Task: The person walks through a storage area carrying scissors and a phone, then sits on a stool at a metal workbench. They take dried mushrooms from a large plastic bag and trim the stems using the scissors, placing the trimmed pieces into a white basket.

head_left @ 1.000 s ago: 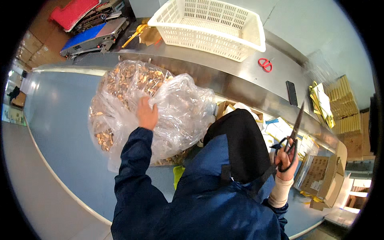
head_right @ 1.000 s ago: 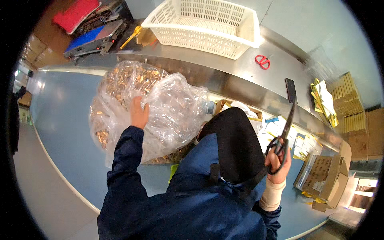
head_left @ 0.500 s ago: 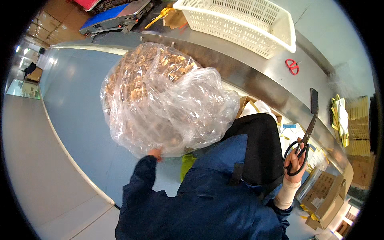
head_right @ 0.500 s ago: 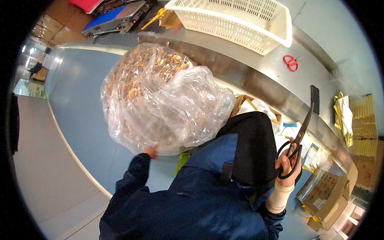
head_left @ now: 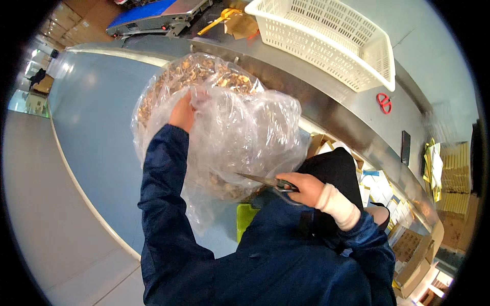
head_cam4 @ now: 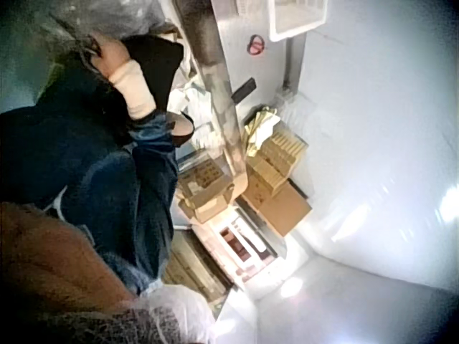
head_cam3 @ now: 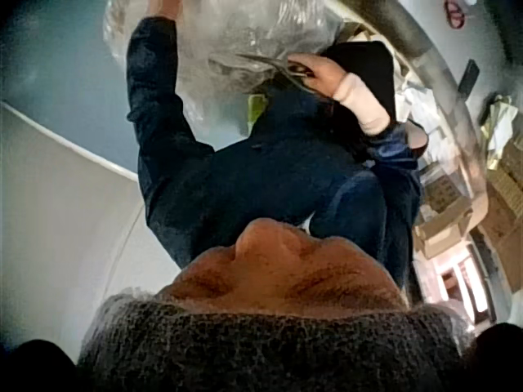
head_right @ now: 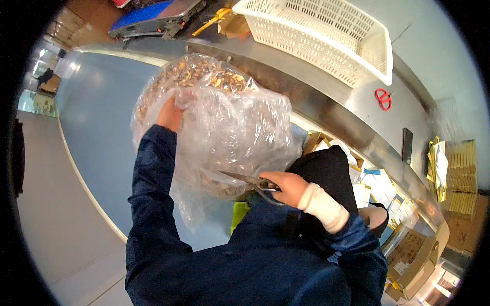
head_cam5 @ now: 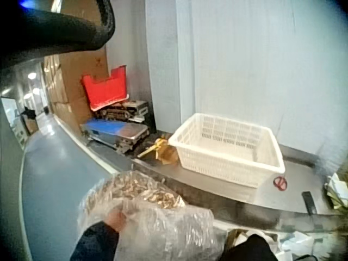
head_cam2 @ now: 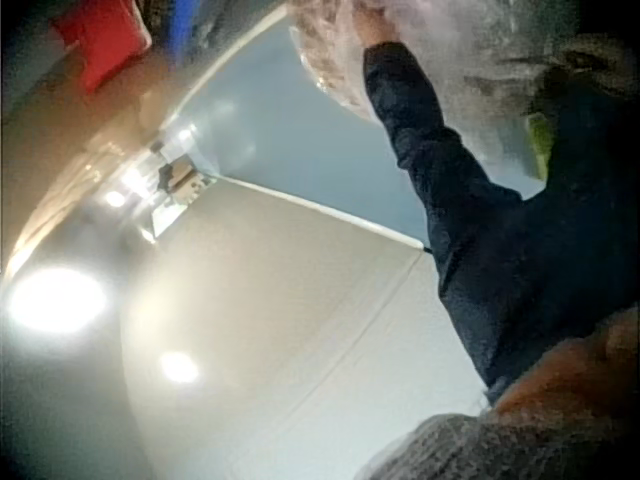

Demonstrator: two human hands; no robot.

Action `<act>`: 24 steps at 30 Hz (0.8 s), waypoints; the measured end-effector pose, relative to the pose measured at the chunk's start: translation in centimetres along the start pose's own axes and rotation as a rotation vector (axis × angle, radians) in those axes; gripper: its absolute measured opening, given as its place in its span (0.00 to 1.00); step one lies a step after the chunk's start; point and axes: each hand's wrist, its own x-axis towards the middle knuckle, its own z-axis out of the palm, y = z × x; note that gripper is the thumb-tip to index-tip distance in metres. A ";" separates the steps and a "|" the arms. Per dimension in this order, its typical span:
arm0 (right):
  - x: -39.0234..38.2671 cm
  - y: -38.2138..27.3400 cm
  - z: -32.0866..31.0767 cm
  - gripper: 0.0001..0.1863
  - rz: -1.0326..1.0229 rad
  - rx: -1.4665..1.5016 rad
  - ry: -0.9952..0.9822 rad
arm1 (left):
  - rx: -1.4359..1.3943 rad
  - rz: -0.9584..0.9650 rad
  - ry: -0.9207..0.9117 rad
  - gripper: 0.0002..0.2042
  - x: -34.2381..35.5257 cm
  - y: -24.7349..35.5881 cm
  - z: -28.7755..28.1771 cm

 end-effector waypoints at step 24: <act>22.4 14.0 -8.8 0.15 0.547 -0.523 0.309 | 1.251 -0.223 -0.997 0.14 -7.1 -24.2 -1.0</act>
